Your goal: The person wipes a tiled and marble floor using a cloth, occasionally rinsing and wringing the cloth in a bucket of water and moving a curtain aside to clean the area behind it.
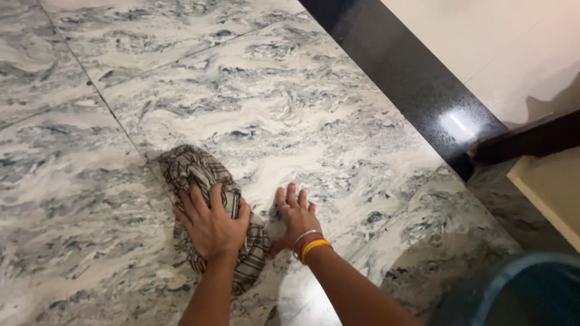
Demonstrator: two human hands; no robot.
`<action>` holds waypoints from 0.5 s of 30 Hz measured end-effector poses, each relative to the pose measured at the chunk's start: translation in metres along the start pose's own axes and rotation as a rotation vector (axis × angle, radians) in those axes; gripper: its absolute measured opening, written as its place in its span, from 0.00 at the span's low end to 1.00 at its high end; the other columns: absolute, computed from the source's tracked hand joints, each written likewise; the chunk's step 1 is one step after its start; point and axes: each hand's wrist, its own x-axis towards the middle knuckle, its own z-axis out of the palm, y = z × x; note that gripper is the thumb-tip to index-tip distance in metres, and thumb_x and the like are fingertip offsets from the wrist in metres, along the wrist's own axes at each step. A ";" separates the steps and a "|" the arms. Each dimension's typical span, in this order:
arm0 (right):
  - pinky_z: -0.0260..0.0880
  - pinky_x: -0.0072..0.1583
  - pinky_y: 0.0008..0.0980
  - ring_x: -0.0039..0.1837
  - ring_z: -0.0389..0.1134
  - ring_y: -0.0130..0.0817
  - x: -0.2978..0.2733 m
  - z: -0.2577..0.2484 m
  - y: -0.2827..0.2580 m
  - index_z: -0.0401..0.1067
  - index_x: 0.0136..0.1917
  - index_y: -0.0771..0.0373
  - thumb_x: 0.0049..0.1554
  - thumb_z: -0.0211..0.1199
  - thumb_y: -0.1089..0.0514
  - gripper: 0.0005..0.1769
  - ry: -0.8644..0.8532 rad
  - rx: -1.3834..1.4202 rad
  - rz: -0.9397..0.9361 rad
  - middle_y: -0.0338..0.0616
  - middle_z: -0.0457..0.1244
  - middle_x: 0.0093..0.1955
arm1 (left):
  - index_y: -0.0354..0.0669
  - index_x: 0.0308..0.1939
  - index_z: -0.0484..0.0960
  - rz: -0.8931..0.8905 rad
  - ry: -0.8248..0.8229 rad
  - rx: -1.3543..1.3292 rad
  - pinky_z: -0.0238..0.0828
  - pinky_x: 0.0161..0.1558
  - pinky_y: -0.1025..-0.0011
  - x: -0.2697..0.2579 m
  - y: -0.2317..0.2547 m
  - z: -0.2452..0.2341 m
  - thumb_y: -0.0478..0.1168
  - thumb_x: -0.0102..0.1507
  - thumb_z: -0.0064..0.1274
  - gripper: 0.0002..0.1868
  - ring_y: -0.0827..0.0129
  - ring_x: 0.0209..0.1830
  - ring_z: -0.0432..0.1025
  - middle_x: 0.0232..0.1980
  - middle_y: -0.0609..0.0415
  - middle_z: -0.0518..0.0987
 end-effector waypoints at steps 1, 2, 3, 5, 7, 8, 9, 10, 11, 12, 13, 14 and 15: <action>0.42 0.78 0.61 0.85 0.30 0.63 0.001 0.001 0.000 0.32 0.84 0.58 0.22 0.89 0.39 0.92 0.004 -0.003 -0.001 0.59 0.29 0.86 | 0.50 0.62 0.77 0.001 -0.001 -0.004 0.41 0.75 0.38 -0.001 -0.002 0.000 0.64 0.55 0.57 0.36 0.38 0.78 0.53 0.74 0.37 0.63; 0.42 0.78 0.61 0.85 0.30 0.63 0.002 0.002 0.000 0.32 0.84 0.58 0.22 0.89 0.39 0.93 0.008 -0.005 -0.002 0.58 0.29 0.86 | 0.50 0.62 0.77 0.008 0.023 -0.013 0.41 0.75 0.38 -0.004 -0.003 -0.001 0.64 0.56 0.57 0.36 0.38 0.78 0.53 0.74 0.37 0.63; 0.42 0.78 0.61 0.85 0.30 0.63 0.002 0.002 0.001 0.32 0.84 0.58 0.22 0.89 0.39 0.92 0.022 0.003 -0.011 0.59 0.29 0.87 | 0.50 0.63 0.77 0.020 0.049 -0.025 0.41 0.75 0.38 -0.005 -0.003 -0.001 0.63 0.56 0.57 0.36 0.37 0.78 0.53 0.75 0.37 0.63; 0.43 0.78 0.61 0.85 0.31 0.63 0.003 0.004 0.004 0.33 0.84 0.57 0.22 0.89 0.39 0.91 0.045 0.020 -0.024 0.59 0.30 0.87 | 0.50 0.63 0.77 0.027 0.069 -0.042 0.41 0.76 0.37 -0.006 -0.002 -0.001 0.63 0.57 0.57 0.35 0.37 0.78 0.52 0.75 0.37 0.63; 0.43 0.78 0.62 0.85 0.30 0.63 0.005 0.006 0.002 0.31 0.84 0.57 0.23 0.89 0.38 0.92 0.006 -0.016 -0.001 0.58 0.29 0.87 | 0.50 0.62 0.77 0.018 0.062 -0.051 0.42 0.76 0.37 -0.005 -0.001 -0.001 0.62 0.56 0.58 0.35 0.37 0.79 0.53 0.75 0.37 0.63; 0.42 0.78 0.62 0.85 0.30 0.62 0.007 0.005 0.001 0.30 0.84 0.56 0.23 0.89 0.37 0.92 -0.011 -0.034 0.011 0.57 0.28 0.87 | 0.50 0.62 0.77 0.020 0.065 -0.054 0.42 0.75 0.37 -0.002 0.000 -0.001 0.62 0.56 0.58 0.35 0.37 0.78 0.52 0.75 0.37 0.62; 0.42 0.78 0.61 0.85 0.30 0.62 0.007 0.006 0.001 0.30 0.84 0.56 0.23 0.89 0.38 0.92 -0.004 -0.030 0.008 0.57 0.29 0.87 | 0.49 0.62 0.77 0.021 0.061 -0.053 0.42 0.75 0.37 -0.003 -0.001 -0.002 0.62 0.56 0.58 0.35 0.36 0.78 0.52 0.75 0.36 0.62; 0.42 0.78 0.61 0.85 0.30 0.62 0.006 0.006 0.003 0.31 0.84 0.55 0.23 0.89 0.38 0.92 0.002 -0.026 0.006 0.56 0.29 0.87 | 0.48 0.62 0.77 0.021 0.058 -0.051 0.42 0.75 0.37 -0.004 -0.001 -0.002 0.62 0.56 0.59 0.35 0.36 0.78 0.52 0.75 0.36 0.62; 0.42 0.78 0.61 0.86 0.30 0.62 0.007 0.006 0.002 0.31 0.84 0.55 0.23 0.89 0.39 0.92 0.014 -0.020 0.002 0.56 0.29 0.87 | 0.48 0.62 0.77 0.021 0.055 -0.057 0.42 0.75 0.37 -0.004 -0.002 -0.003 0.62 0.55 0.59 0.36 0.36 0.78 0.52 0.75 0.35 0.62; 0.42 0.79 0.60 0.86 0.30 0.61 0.007 0.005 0.002 0.31 0.84 0.54 0.23 0.89 0.39 0.92 0.010 -0.015 0.004 0.55 0.29 0.87 | 0.48 0.62 0.77 0.021 0.051 -0.063 0.41 0.74 0.37 -0.004 -0.002 -0.003 0.62 0.55 0.59 0.36 0.36 0.77 0.52 0.74 0.35 0.62; 0.42 0.79 0.59 0.86 0.29 0.60 0.005 0.005 0.003 0.30 0.84 0.53 0.23 0.89 0.39 0.92 0.009 -0.009 0.008 0.55 0.28 0.87 | 0.48 0.62 0.77 0.023 0.049 -0.072 0.41 0.74 0.37 -0.003 -0.002 -0.003 0.62 0.54 0.59 0.36 0.36 0.77 0.52 0.74 0.35 0.62; 0.41 0.79 0.58 0.86 0.29 0.60 0.004 0.004 0.003 0.30 0.84 0.53 0.22 0.89 0.39 0.92 0.008 -0.004 0.012 0.55 0.28 0.87 | 0.48 0.62 0.77 0.031 0.049 -0.078 0.41 0.74 0.36 -0.003 -0.002 -0.003 0.61 0.55 0.58 0.36 0.36 0.78 0.52 0.74 0.35 0.63; 0.41 0.79 0.57 0.86 0.29 0.59 0.003 0.004 0.002 0.30 0.84 0.53 0.22 0.89 0.39 0.92 0.020 -0.004 0.015 0.54 0.28 0.87 | 0.47 0.62 0.77 0.036 0.047 -0.084 0.41 0.75 0.36 -0.003 -0.002 -0.003 0.61 0.56 0.58 0.35 0.36 0.78 0.52 0.74 0.35 0.63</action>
